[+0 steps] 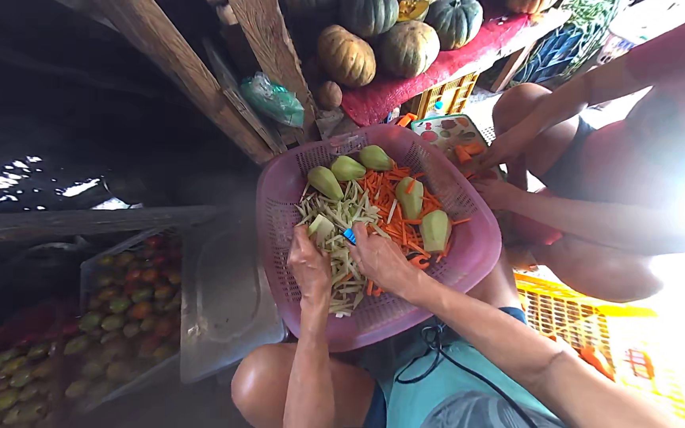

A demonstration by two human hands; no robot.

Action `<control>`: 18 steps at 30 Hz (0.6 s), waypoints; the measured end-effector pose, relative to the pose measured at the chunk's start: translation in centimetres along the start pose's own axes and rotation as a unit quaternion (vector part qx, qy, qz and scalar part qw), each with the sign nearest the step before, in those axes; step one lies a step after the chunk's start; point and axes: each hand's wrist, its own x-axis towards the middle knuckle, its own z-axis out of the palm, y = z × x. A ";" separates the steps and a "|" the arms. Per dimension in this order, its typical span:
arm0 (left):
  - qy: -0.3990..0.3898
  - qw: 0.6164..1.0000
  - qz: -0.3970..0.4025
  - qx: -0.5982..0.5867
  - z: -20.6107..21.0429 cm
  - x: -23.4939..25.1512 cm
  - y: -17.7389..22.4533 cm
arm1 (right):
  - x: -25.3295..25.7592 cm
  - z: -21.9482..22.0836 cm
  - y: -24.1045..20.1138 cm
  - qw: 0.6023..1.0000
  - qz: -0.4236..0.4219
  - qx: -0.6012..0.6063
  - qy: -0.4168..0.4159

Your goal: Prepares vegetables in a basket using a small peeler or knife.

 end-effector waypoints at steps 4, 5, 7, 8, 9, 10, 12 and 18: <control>0.049 0.999 0.019 -0.013 -0.2 0.1 0.0 | 1.0 2.6 2.8 0.994 0.079 -0.005 -0.081; 0.054 0.998 0.017 -0.014 -0.2 0.3 0.0 | 1.0 2.8 3.3 0.991 0.098 -0.007 -0.094; 0.040 0.999 0.004 -0.012 -0.2 0.5 -0.1 | 0.6 1.5 2.6 0.992 0.096 -0.010 -0.084; 0.024 1.000 -0.003 -0.011 -0.1 0.2 -0.1 | 0.2 0.7 1.7 0.996 0.070 -0.006 -0.058; 0.011 1.000 -0.006 -0.011 0.0 -0.1 -0.1 | -0.2 0.3 0.9 0.999 0.036 -0.002 -0.026; 0.011 1.000 -0.002 -0.007 0.2 -0.1 -0.1 | -0.2 0.1 0.3 1.000 0.006 0.002 0.001; 0.032 0.999 0.017 -0.007 0.4 0.1 0.0 | 0.2 0.8 0.2 1.000 -0.017 -0.003 0.016; 0.025 1.000 -0.010 -0.006 -0.1 0.1 -0.1 | 0.9 2.7 3.1 0.987 0.120 -0.013 -0.109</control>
